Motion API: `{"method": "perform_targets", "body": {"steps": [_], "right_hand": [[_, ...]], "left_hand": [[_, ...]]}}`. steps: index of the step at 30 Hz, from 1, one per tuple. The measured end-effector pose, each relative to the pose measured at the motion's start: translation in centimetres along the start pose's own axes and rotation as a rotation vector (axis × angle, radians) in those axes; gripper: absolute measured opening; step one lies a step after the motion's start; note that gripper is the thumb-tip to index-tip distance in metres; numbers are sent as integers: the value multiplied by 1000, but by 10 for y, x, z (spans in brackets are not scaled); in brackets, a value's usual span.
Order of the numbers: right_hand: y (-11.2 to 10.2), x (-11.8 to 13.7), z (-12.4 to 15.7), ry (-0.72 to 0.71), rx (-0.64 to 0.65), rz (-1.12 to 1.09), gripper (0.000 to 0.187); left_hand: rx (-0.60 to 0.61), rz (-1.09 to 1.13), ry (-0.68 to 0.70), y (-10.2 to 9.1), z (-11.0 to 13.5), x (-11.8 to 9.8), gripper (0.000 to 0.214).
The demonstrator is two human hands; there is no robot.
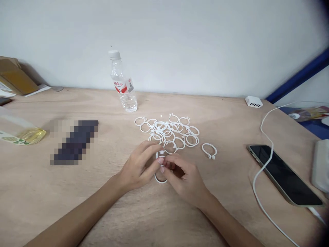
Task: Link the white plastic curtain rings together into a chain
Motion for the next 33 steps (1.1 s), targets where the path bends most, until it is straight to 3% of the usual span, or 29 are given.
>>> {"method": "perform_targets", "body": {"steps": [4,9,16,19,33], "right_hand": [[-3,0,-2,19,-11,-9,12],[-4,-6,-2,82,-11,-40,16],[-17,-20,-3,240,-208,-266,20],[-20,-20,-4,228,-211,-292,19],[-18,-10,-5,115,-104,-203,13]], "left_hand": [[54,19,42,4,0,-3,27],[27,67,55,6,3,-2,40],[-138,4,92,-1,2,1,47],[-192,-18,115,-2,3,2,39],[-199,-43,207,-4,4,-4,29]]}}
Point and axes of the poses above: each hand's wrist, its own z-axis away from the middle knuckle, its own y-axis out of the palm, x = y × z, the point moved 6 cm from there along -z, towards the middle knuckle, and after that the axes turned 1 degree about y, right-handed, at the moved point
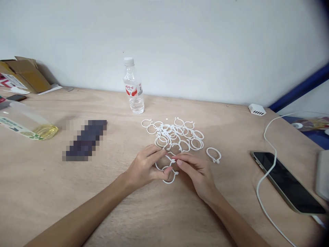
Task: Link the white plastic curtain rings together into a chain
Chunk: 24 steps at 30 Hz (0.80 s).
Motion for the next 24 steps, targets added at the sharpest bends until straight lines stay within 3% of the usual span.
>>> {"method": "perform_targets", "body": {"steps": [10,24], "right_hand": [[4,5,-1,-41,24,38,12],[3,-1,-1,10,50,107,11]], "left_hand": [[6,28,-37,1,-1,1,19],[7,24,-14,0,-2,-1,16]]}}
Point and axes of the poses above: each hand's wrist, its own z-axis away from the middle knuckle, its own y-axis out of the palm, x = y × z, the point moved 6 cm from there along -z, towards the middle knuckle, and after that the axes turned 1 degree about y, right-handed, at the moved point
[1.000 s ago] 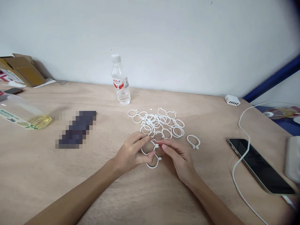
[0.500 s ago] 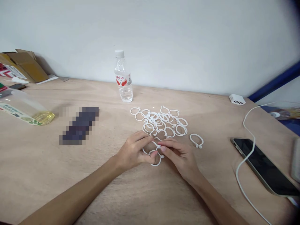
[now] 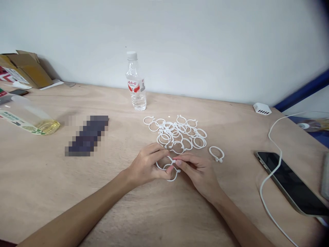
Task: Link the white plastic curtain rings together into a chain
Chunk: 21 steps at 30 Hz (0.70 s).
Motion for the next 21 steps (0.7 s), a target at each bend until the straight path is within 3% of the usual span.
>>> {"method": "perform_targets", "body": {"steps": [4,8,16,21], "right_hand": [[-1,0,0,-20,-20,14,12],[-6,2,2,-81,-130,104,14],[1,21,16,-466,-310,520,18],[3,15,14,-430,-299,699,21]], "left_hand": [[-17,-15,1,-1,0,0,18],[-15,-46,-8,-1,-1,-1,18],[9,-44,-4,-1,-2,-2,14],[47,-29,-16,1,-1,-2,14]]}}
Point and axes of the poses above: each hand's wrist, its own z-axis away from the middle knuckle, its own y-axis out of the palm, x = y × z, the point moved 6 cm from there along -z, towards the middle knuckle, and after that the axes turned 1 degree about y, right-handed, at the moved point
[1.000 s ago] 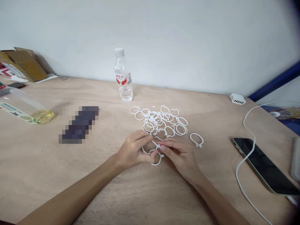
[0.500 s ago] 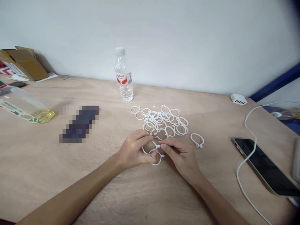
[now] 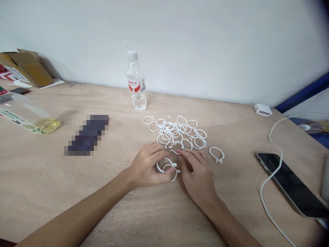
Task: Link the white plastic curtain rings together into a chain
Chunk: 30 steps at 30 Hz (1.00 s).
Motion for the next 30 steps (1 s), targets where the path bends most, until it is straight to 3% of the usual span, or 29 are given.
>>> {"method": "perform_targets", "body": {"steps": [11,19,26,30], "right_hand": [[16,-13,4,171,197,65,19],[9,-10,0,204,142,-70,16],[5,-21,1,454,80,-309,22],[6,-19,0,477,82,-500,21]], "left_hand": [[166,88,35,6,1,-6,24],[67,-21,-78,4,2,4,17],[73,-51,-191,3,2,11,46],[91,-43,-183,4,2,12,56]]}}
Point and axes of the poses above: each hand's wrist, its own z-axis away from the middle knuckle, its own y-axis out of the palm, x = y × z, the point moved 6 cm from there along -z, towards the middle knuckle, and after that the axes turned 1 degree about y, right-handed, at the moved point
